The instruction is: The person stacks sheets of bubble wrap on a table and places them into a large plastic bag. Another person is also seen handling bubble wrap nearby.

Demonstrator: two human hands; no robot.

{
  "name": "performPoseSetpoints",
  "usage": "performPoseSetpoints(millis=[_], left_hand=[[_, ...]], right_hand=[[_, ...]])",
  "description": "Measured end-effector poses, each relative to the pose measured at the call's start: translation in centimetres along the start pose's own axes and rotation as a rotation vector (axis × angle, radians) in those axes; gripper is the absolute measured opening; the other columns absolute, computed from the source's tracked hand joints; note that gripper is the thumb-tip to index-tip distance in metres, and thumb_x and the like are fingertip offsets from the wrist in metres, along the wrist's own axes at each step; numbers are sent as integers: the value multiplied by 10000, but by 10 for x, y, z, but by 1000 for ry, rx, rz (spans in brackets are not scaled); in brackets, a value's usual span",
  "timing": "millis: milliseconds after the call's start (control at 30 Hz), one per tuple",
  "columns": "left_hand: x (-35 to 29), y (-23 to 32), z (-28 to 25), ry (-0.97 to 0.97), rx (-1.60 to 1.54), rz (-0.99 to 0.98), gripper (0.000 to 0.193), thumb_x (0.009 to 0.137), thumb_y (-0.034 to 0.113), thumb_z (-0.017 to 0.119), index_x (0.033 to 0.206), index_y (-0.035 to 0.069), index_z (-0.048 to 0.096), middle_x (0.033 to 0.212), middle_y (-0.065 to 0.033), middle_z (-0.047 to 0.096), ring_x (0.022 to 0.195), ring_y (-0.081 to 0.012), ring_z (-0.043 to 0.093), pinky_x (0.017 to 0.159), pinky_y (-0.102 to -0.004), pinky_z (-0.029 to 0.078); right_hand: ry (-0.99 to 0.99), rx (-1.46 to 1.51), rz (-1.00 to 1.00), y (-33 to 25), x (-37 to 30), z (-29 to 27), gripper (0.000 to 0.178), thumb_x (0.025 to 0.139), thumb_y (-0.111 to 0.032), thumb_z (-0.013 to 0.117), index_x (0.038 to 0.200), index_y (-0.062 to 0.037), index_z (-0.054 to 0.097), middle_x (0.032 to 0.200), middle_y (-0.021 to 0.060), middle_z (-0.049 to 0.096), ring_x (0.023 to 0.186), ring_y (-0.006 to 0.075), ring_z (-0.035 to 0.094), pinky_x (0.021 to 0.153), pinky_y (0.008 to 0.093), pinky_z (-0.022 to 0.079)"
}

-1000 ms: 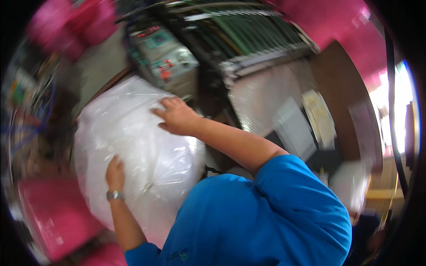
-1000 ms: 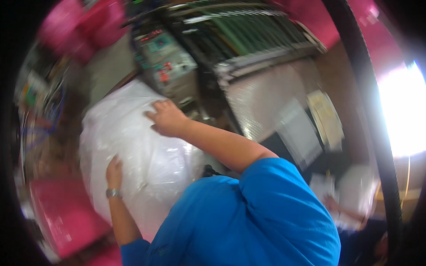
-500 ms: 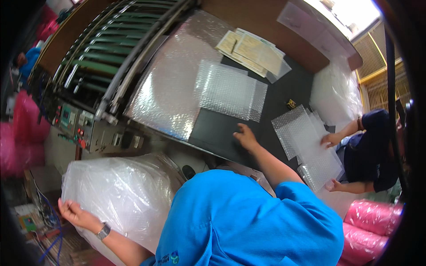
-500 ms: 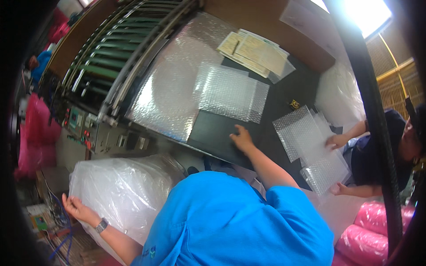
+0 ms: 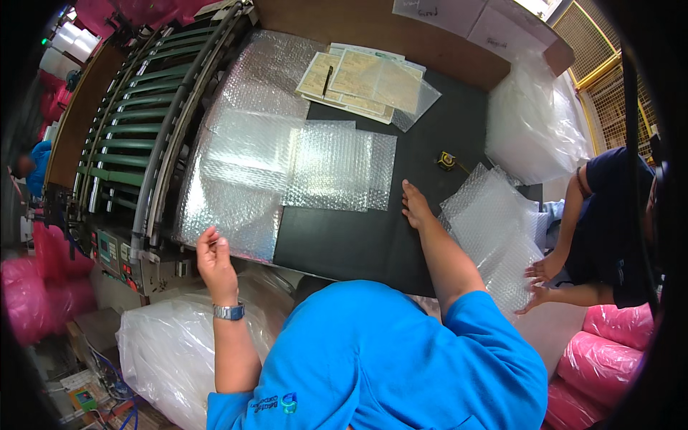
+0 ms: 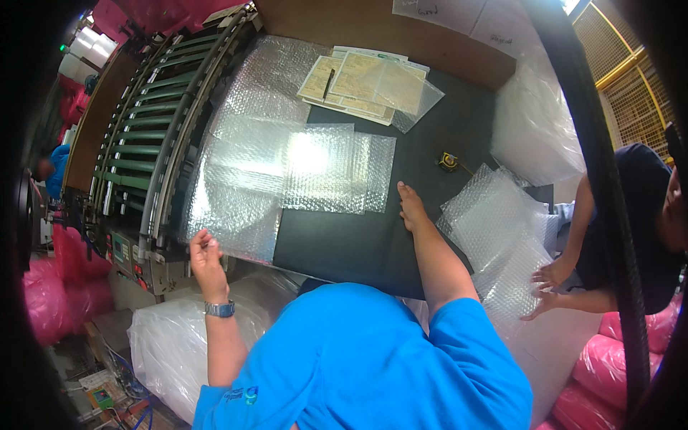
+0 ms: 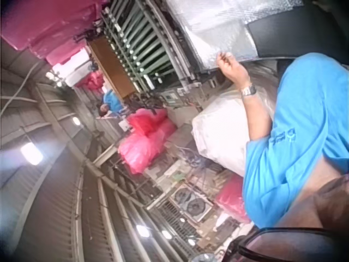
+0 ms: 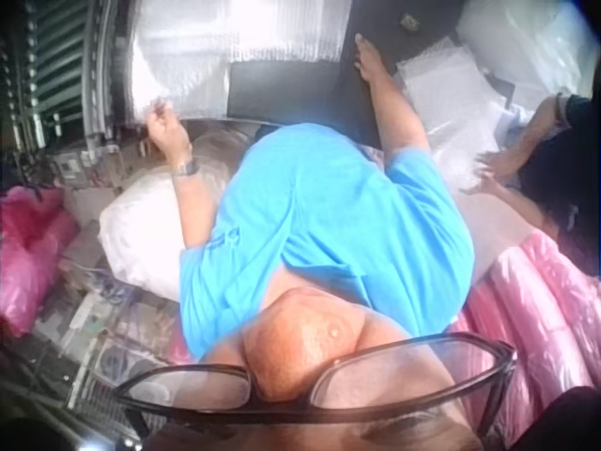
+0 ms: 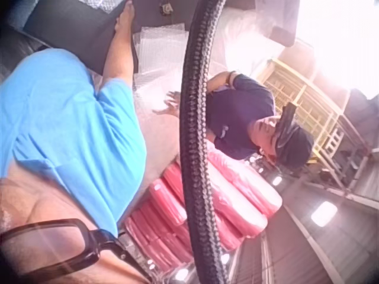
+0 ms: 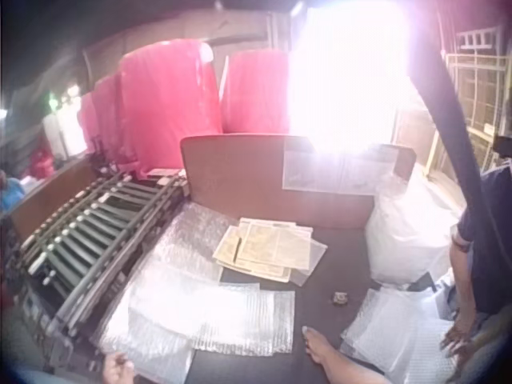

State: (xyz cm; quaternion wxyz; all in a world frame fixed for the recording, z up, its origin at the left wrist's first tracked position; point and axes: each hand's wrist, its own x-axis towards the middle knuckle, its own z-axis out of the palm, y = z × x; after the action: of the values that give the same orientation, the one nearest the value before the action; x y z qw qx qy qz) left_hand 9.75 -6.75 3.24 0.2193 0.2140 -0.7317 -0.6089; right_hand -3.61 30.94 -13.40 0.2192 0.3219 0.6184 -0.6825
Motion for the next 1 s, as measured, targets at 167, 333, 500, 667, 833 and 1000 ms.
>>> performPoseSetpoints(millis=[167,333,500,667,833,1000], left_hand=[[65,-40,35,-148,458,50,368,780,135,551,1115,16,458,1030,-113,461,869,-187,446,799,-305,377],[146,-105,80,-206,734,55,644,710,321,627,1219,29,360,1232,-219,328,1160,-358,287,944,-421,273],[179,-120,147,-265,1181,-171,858,622,475,657,1277,65,284,1332,-209,200,1238,-349,176,960,-518,196],[149,-145,184,-534,1210,-4,919,583,477,678,1276,37,264,1314,-208,229,1239,-321,186,953,-530,200],[140,-182,172,-568,444,-172,865,590,334,719,1238,-32,278,1245,-217,316,1178,-334,294,952,-403,270],[123,-119,140,-990,509,-539,542,683,223,680,1095,-55,465,1016,-168,558,929,-218,536,804,-327,410]], right_hand=[[165,-215,-76,16,58,9,611,797,-508,455,1201,-53,395,1181,152,420,1082,273,393,876,419,313],[104,-325,-76,-26,61,49,798,762,-514,508,1282,26,235,1304,208,296,1212,310,284,980,391,239],[200,-235,-33,-39,56,92,788,737,-462,588,1247,50,274,1242,231,359,1139,299,378,930,382,317],[-43,77,-68,-17,48,115,573,685,-233,698,1118,10,412,1059,154,512,941,258,524,799,379,430],[-78,208,75,24,43,81,474,703,-107,663,1109,-11,439,996,136,547,890,264,556,750,406,464],[-333,226,179,-6,-33,61,543,736,-70,610,1210,-46,345,1147,121,456,1046,257,458,856,442,391]])
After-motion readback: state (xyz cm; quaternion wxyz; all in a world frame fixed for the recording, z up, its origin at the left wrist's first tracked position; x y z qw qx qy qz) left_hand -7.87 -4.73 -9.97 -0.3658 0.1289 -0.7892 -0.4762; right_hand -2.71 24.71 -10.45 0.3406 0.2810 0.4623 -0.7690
